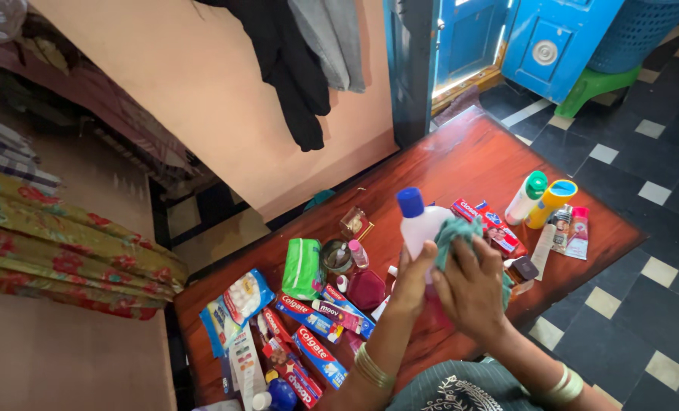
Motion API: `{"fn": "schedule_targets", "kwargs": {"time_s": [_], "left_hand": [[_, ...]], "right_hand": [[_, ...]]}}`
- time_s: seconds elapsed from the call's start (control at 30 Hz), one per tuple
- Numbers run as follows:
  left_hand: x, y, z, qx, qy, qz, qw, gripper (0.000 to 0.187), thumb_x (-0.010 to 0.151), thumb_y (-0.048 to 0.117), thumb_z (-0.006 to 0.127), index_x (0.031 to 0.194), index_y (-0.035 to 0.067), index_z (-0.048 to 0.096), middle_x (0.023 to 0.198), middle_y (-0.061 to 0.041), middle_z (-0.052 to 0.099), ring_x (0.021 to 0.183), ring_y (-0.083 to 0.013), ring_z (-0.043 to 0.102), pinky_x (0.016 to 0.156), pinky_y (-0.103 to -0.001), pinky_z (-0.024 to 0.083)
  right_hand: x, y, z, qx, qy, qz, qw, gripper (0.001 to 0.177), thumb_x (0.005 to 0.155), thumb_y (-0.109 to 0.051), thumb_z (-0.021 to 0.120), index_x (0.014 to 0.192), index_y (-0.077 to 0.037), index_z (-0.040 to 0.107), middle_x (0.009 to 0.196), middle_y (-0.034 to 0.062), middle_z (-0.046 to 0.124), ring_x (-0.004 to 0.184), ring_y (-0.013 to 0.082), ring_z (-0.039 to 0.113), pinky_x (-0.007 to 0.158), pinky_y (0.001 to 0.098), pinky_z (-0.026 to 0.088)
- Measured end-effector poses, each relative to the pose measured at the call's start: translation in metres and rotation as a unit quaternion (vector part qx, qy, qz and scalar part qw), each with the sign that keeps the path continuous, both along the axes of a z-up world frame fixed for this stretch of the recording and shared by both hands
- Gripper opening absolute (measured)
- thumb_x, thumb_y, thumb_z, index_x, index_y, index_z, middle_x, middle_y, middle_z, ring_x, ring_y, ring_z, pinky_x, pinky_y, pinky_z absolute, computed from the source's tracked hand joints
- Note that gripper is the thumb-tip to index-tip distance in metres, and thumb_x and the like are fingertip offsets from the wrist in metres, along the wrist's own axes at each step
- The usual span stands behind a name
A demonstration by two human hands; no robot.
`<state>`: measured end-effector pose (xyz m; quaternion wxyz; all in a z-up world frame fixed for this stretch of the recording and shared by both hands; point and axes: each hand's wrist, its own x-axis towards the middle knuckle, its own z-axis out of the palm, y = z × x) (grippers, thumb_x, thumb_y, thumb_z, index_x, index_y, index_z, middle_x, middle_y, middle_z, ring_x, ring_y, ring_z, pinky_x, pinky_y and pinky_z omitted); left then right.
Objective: The person wipes several plastic bottles and containers with a cloth on a table, then places them on a wall shelf. The person handles blue, pink, and dark-colored bottles one at a time, wiping each before moving it to the shelf.
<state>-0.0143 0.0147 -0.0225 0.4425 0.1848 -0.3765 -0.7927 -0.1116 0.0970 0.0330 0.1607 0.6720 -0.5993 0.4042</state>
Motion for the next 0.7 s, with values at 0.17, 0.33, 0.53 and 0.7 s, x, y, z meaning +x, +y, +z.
{"fn": "schedule_targets", "kwargs": {"time_s": [0.17,0.33,0.53,0.7], "left_hand": [[-0.009,0.003,-0.016,-0.071,-0.065,0.007,0.995,0.048,0.097,0.024,0.079,0.133,-0.001,0.058,0.116,-0.006,0.065,0.105,-0.0156,0.063,0.093,-0.032,0.051],[-0.006,0.013,0.025,-0.137,-0.026,-0.013,0.990,0.064,0.087,0.017,0.081,0.141,0.003,0.049,0.125,-0.005,0.064,0.116,-0.0163,0.061,0.105,-0.031,0.049],[0.007,0.012,0.069,-0.102,0.037,-0.043,0.993,0.070,0.082,0.014,0.078,0.143,-0.002,0.047,0.134,-0.011,0.062,0.126,-0.0230,0.059,0.110,-0.037,0.045],[0.002,0.019,0.072,-0.109,0.027,-0.034,0.993,0.065,0.083,0.013,0.074,0.140,-0.005,0.048,0.132,-0.018,0.063,0.127,-0.0289,0.062,0.111,-0.040,0.046]], "right_hand": [[-0.014,-0.018,0.005,-0.019,-0.084,0.008,0.996,0.050,0.097,-0.019,0.055,0.136,0.012,0.051,0.137,0.0304,0.052,0.125,0.0498,0.050,0.106,0.0580,0.039],[-0.020,-0.013,-0.019,-0.050,-0.192,0.053,0.979,0.047,0.105,-0.021,0.045,0.140,0.009,0.045,0.129,0.0318,0.053,0.116,0.0498,0.055,0.103,0.0567,0.041],[-0.025,0.012,-0.085,0.061,-0.308,0.049,0.948,0.034,0.106,-0.025,0.044,0.119,0.001,0.062,0.101,0.0194,0.067,0.092,0.0363,0.068,0.082,0.0405,0.052],[-0.033,0.008,-0.120,0.114,-0.651,0.065,0.748,0.043,0.108,-0.035,0.047,0.115,0.000,0.070,0.094,0.0072,0.074,0.083,0.0171,0.069,0.078,0.0316,0.054]]}}
